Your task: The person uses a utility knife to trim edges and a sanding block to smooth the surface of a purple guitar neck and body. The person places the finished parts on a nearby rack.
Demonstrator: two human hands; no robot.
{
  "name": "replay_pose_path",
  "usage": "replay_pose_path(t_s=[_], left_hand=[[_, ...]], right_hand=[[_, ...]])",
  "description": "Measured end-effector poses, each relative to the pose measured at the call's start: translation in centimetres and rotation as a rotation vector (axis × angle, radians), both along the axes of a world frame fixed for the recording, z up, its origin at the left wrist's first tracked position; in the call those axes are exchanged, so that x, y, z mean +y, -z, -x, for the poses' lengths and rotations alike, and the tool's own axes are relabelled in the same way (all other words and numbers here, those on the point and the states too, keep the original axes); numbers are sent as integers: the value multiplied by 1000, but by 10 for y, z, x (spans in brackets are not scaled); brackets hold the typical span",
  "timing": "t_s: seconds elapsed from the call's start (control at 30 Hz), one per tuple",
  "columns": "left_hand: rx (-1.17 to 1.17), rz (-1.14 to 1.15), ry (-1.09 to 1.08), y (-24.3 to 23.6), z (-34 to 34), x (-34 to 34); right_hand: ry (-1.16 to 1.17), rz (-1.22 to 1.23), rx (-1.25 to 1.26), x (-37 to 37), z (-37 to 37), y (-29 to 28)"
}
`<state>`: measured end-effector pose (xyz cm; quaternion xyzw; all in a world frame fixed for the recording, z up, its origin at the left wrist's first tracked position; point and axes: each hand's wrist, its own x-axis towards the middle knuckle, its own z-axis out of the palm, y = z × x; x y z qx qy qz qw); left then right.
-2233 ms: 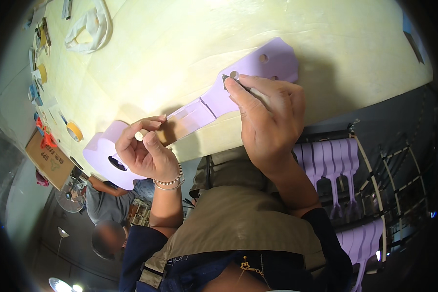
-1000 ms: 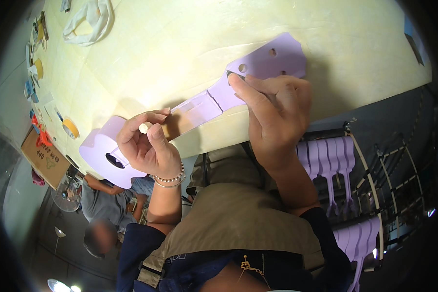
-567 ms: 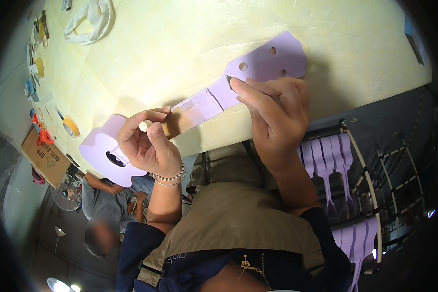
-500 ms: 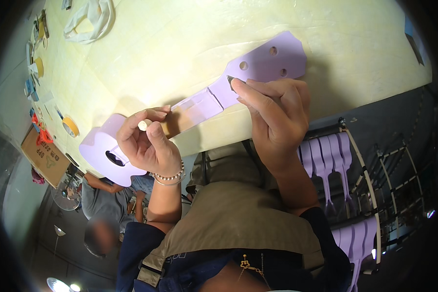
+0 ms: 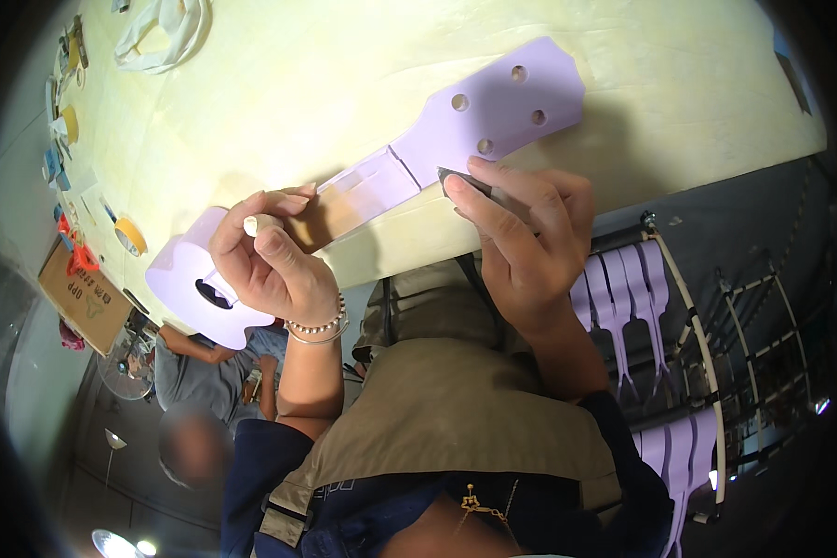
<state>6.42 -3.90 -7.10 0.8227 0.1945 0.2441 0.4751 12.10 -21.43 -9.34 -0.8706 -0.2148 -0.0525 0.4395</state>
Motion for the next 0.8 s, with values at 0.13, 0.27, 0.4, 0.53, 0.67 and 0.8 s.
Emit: replay_pose_path(t_s=[0.13, 0.27, 0.4, 0.53, 0.67, 0.8], left_hand=[[-17, -11, -18, 1, 1, -1], [-15, -18, -42, 0, -2, -5], [-18, -9, -14, 1, 0, -2], [-22, 11, 1, 2, 1, -1], [-21, -10, -44, 1, -2, -4], [-26, -11, -48, 1, -2, -4]], right_hand=[[-8, 37, -64, -1, 3, 2], [-1, 42, -113, 1, 4, 7], [-3, 83, -93, 2, 5, 4], [-21, 53, -108, 0, 1, 5], [-37, 9, -58, -1, -1, 6], [-32, -121, 52, -2, -2, 9]])
